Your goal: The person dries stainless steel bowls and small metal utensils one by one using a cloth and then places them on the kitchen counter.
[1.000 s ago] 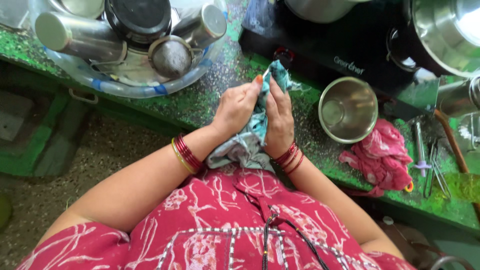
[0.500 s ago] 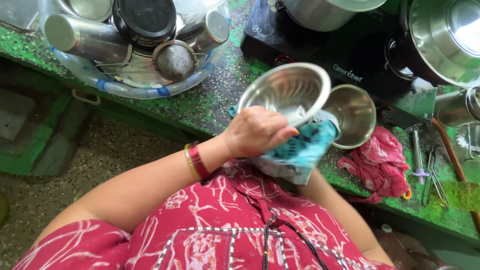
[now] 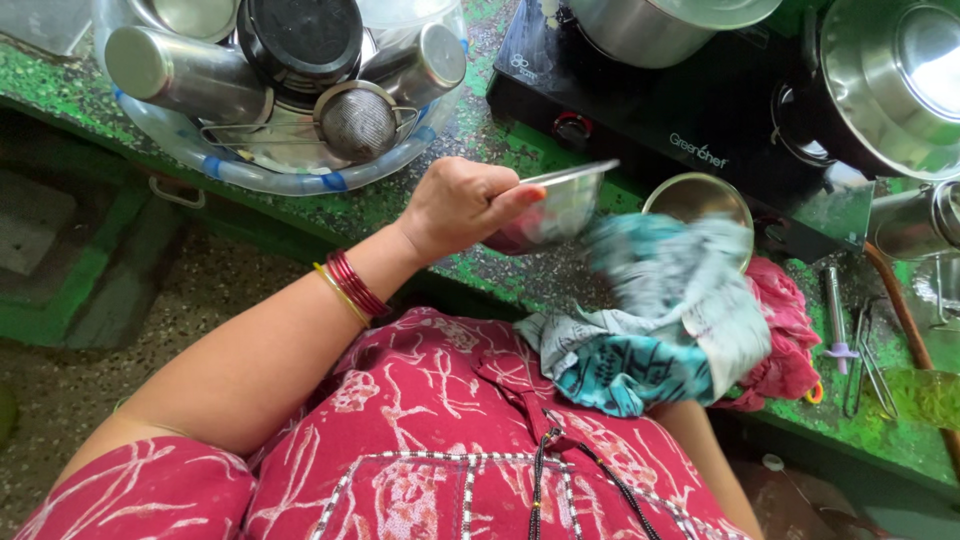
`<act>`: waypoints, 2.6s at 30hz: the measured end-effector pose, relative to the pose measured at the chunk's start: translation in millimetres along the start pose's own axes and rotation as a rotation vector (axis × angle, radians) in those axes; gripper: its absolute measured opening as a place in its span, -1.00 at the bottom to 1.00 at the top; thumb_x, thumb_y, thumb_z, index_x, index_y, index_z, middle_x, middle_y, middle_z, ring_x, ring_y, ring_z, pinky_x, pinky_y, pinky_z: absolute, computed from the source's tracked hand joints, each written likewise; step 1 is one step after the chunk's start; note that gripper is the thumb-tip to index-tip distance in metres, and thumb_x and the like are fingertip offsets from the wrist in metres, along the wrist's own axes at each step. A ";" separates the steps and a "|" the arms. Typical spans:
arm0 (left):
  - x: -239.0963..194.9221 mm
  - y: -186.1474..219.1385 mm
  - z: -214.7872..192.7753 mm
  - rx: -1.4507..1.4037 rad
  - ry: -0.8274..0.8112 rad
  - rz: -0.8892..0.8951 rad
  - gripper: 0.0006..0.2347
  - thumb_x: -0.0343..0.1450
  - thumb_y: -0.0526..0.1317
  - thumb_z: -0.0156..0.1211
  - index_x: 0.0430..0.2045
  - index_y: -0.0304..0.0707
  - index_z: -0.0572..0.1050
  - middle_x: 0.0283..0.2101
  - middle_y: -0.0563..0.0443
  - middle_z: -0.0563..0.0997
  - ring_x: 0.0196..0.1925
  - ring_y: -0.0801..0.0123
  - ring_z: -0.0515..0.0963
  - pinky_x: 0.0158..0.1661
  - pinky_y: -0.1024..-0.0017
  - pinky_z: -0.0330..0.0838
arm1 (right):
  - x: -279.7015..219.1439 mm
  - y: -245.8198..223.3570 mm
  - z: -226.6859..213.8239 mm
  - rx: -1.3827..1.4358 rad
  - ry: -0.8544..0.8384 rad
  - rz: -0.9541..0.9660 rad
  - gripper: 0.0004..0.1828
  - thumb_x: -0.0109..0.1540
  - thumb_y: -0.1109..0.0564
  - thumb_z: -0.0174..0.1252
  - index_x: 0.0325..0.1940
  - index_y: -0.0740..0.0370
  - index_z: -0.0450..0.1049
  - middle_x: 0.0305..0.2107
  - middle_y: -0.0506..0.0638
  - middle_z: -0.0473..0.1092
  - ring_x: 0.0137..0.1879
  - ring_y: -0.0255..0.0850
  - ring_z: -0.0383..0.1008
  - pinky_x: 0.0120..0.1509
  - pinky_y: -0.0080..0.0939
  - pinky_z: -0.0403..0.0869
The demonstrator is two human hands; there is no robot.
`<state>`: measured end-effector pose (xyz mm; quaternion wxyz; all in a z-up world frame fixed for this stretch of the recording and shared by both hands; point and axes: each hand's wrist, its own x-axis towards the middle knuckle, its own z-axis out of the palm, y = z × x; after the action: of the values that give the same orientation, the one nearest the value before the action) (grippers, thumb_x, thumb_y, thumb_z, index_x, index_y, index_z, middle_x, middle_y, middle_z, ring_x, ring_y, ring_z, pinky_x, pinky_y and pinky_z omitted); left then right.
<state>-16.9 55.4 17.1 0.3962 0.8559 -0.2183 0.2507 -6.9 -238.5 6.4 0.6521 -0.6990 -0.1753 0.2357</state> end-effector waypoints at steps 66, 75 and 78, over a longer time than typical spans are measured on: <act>-11.9 -36.6 56.6 -0.889 -0.026 -0.954 -0.46 0.48 -0.08 0.07 0.41 -0.09 0.14 0.18 -0.20 0.51 0.09 0.06 0.58 -0.20 -0.02 0.58 | 59.2 31.3 36.2 -1.189 -0.208 -0.828 -0.32 0.01 0.30 0.31 0.24 0.28 0.41 0.07 0.19 0.48 0.30 0.10 0.48 0.46 0.14 0.37; -27.4 -13.0 79.4 -0.644 0.384 -0.714 -0.55 0.58 -0.11 0.04 0.38 -0.17 0.16 0.28 -0.23 0.47 0.29 0.10 0.51 0.25 0.25 0.36 | 37.8 27.3 77.9 -0.837 -0.110 -0.397 -0.40 0.09 0.33 0.19 0.25 0.17 0.46 0.04 0.11 0.51 0.22 0.06 0.54 0.31 -0.02 0.54; -22.3 -20.3 60.5 -0.581 0.101 -0.788 -0.60 0.54 -0.05 -0.04 0.28 -0.13 0.28 0.14 -0.21 0.59 0.14 0.12 0.60 0.14 0.27 0.45 | 39.6 34.2 65.6 -0.950 -0.201 -0.648 -0.42 0.12 0.29 0.19 0.26 0.29 0.41 0.09 0.24 0.46 0.27 0.13 0.50 0.36 0.04 0.49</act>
<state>-7.2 23.6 -41.8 0.6932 0.7143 0.0809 0.0518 -12.8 -165.3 -34.1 0.2862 -0.7997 -0.5276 -0.0150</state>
